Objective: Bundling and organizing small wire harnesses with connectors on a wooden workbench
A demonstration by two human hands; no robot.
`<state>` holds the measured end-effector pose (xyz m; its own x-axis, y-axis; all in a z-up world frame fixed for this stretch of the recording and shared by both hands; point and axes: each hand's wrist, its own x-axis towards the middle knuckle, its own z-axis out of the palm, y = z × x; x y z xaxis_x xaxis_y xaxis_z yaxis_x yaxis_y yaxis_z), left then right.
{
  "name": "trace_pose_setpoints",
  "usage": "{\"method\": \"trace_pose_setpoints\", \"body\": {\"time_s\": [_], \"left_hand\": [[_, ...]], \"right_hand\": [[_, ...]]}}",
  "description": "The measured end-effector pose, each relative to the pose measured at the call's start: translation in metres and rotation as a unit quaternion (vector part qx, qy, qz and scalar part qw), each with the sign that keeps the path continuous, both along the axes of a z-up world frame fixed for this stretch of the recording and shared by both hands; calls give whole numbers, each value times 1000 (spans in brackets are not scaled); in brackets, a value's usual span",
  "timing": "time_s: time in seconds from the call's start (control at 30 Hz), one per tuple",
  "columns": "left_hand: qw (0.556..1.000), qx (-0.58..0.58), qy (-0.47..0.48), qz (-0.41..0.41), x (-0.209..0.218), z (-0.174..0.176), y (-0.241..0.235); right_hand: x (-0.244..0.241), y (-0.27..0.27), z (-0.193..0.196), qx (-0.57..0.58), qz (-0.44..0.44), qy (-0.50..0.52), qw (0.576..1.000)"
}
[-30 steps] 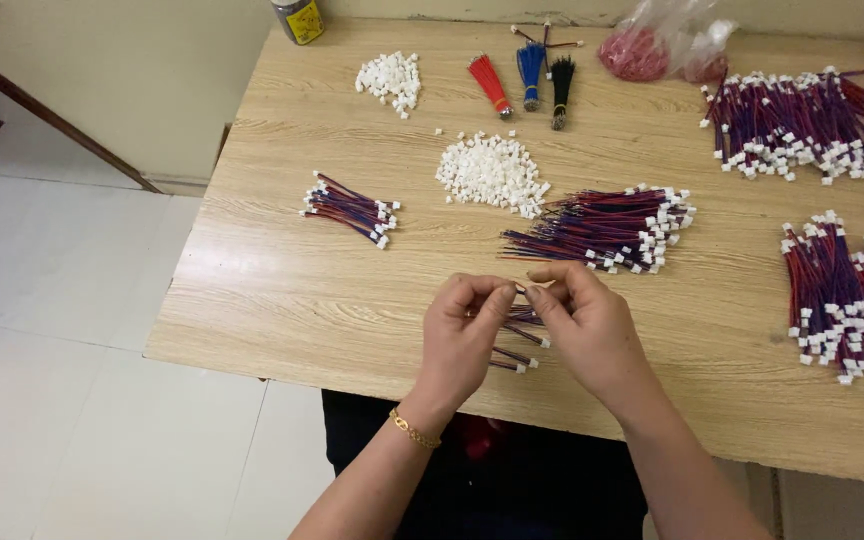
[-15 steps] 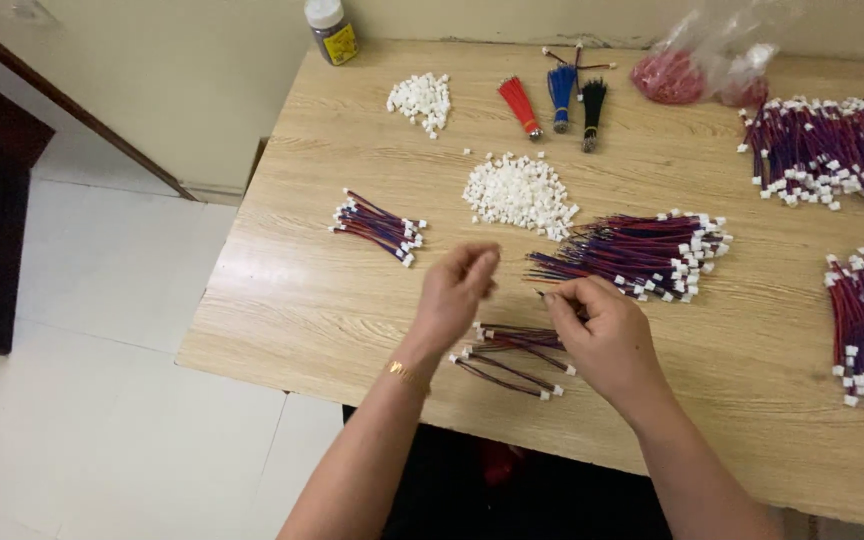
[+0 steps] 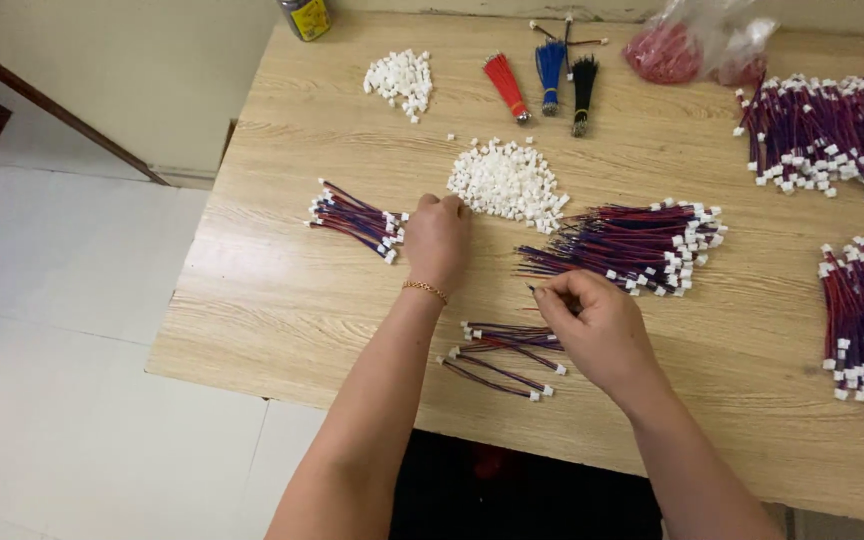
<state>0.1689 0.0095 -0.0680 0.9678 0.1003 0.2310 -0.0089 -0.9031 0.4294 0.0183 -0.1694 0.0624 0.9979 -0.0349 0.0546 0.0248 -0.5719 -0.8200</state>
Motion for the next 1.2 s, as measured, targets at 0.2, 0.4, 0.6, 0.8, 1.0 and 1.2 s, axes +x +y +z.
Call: {"method": "trace_pose_setpoints", "body": {"time_s": [0.2,0.4,0.6,0.8,1.0,1.2], "left_hand": [[978,-196,50,-41,-34,24,3],[732,-652,187,-64,-127,77,0],[582,-789,190,-53,-160,62,-12],[576,-787,205,-83,-174,81,-13],[584,-781,199,-94,-179,87,-14],[577,-785,196,-110,-183,86,-13]], "right_hand": [[-5,-1,7,9,18,4,1000],[-15,1,18,10,36,17,999],[-31,10,38,-9,45,26,999],[-35,5,31,-4,39,62,997],[-45,9,40,17,32,71,997],[-47,8,43,19,35,73,997]]}}
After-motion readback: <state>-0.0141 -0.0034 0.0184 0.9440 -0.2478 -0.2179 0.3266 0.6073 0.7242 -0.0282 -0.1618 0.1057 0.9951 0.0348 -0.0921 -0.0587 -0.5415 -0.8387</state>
